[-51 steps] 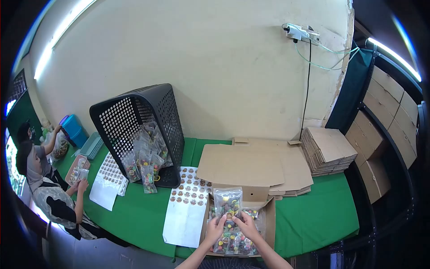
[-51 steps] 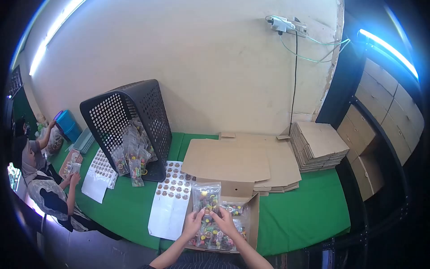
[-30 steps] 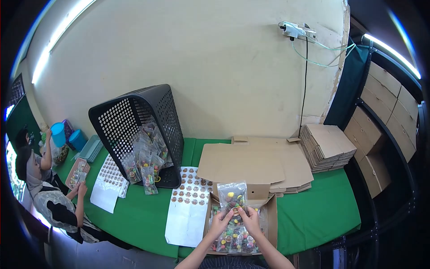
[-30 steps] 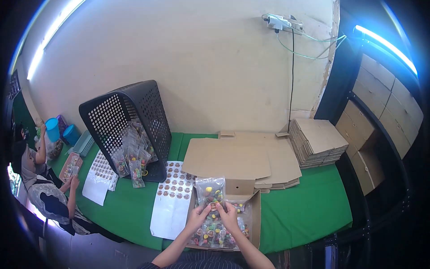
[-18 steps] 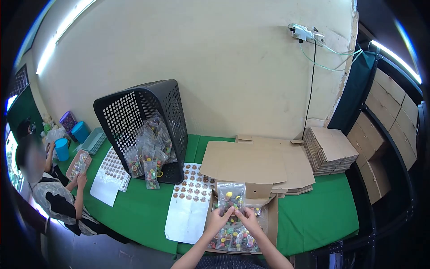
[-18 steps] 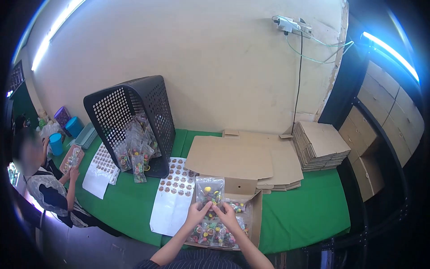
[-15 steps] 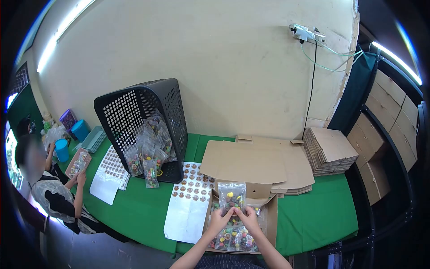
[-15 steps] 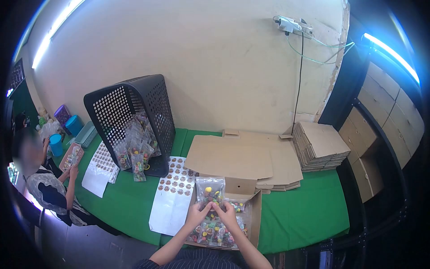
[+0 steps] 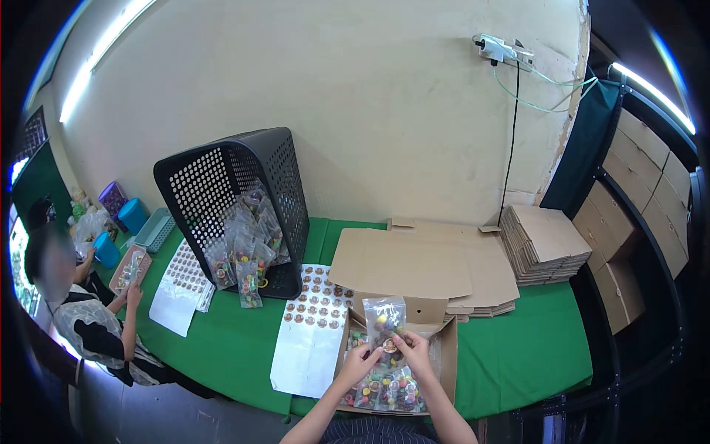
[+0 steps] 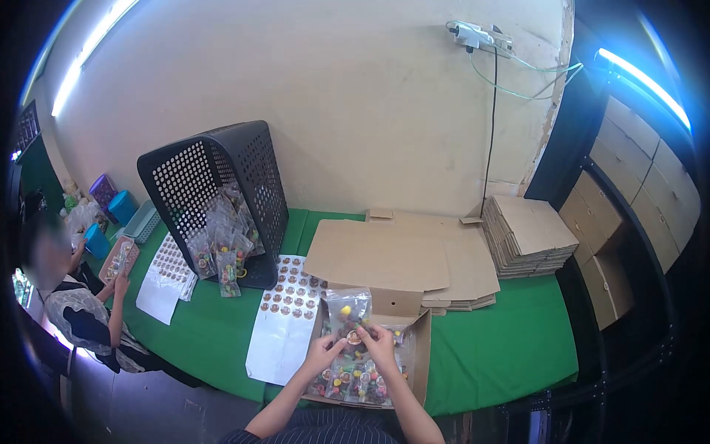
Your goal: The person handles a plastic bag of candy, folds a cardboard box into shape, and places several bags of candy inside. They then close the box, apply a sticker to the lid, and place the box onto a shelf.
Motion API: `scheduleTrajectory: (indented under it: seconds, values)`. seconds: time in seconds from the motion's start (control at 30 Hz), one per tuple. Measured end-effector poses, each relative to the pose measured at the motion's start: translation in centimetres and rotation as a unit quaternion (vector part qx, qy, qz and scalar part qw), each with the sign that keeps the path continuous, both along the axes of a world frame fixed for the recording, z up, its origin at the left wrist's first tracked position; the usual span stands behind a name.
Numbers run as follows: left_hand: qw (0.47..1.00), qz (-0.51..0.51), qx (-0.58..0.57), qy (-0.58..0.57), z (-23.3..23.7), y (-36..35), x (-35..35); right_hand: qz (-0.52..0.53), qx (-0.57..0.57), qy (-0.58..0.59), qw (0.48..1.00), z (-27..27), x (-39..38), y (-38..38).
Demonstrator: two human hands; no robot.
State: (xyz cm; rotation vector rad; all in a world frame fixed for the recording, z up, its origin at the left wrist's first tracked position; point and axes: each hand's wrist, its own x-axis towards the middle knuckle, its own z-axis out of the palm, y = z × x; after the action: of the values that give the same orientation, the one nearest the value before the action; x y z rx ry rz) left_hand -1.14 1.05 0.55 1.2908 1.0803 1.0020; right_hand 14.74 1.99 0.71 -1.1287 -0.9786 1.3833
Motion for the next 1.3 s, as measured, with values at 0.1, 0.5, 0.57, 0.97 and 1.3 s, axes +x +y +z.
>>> scheduleTrajectory:
  seconds: [0.1,0.5,0.57,0.97,1.3]
  values:
    - [1.0,0.003,-0.014,0.01,-0.8,0.5,0.0,0.007,0.009,0.02,1.0,0.8,0.1,0.1]
    - [1.0,0.006,-0.012,0.015,1.3,1.7,0.6,-0.054,0.039,-0.031,0.997,1.0,-0.8,0.5]
    - [1.0,0.011,-0.014,0.013,1.2,1.7,0.6,-0.059,0.039,-0.035,0.997,0.8,-0.9,0.5]
    - [0.999,-0.002,-0.017,-0.031,-0.9,1.7,0.6,-0.056,0.038,0.023,0.997,1.2,-1.3,0.3]
    - [0.999,-0.033,0.01,0.017,1.2,0.9,0.5,-0.068,0.013,0.071,0.995,0.8,-0.3,0.3]
